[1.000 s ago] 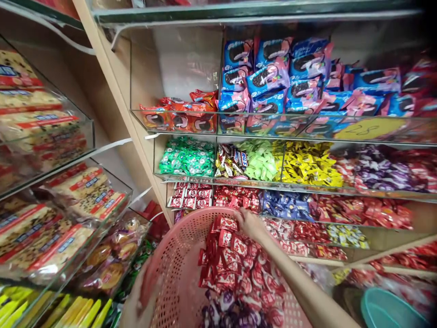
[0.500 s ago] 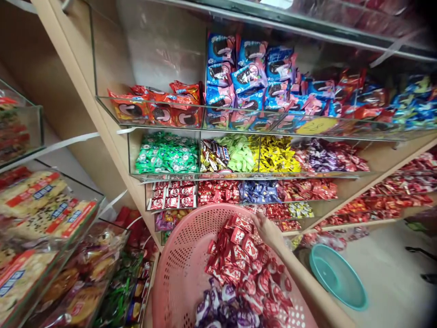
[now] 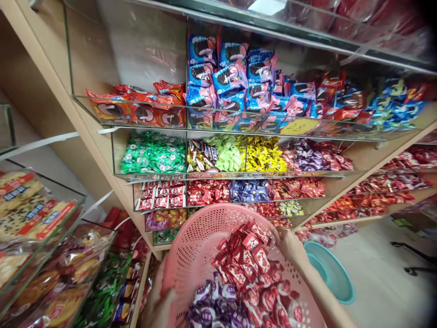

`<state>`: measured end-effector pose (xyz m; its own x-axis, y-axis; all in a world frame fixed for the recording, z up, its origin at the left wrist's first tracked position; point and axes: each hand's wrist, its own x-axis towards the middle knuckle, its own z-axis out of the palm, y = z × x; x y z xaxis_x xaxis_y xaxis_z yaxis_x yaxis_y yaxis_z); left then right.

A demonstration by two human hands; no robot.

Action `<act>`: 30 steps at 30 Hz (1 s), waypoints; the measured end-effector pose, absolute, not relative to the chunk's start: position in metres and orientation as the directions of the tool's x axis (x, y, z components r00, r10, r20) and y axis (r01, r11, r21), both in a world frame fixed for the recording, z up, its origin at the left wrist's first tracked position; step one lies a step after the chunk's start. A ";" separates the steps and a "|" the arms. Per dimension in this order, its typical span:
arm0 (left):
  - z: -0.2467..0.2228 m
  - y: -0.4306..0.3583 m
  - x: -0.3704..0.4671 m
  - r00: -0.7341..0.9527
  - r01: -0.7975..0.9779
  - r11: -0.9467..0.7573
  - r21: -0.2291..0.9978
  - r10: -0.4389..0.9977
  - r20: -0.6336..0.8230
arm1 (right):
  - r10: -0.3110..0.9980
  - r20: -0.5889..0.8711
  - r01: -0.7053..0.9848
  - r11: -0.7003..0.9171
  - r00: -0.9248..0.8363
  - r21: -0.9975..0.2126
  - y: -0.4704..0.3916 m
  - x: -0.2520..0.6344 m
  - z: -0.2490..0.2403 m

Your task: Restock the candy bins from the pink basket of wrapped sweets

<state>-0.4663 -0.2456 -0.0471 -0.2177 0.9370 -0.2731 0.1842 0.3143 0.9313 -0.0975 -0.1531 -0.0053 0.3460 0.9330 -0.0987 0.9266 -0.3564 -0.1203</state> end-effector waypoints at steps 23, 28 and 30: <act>0.012 -0.141 -0.527 0.127 0.093 0.298 0.950 0.943 -0.308 | 0.951 -0.164 0.840 -0.310 0.263 -0.446 -0.221 -0.137 -0.025; 0.021 -0.120 -0.535 0.147 0.183 0.279 0.943 0.940 -0.307 | 0.954 -0.164 0.670 -0.293 0.250 -0.682 -0.234 -0.144 -0.035; 0.025 -0.112 -0.536 0.160 0.199 0.297 0.934 0.930 -0.330 | 0.953 -0.219 0.566 -0.302 0.211 -0.768 -0.240 -0.148 -0.035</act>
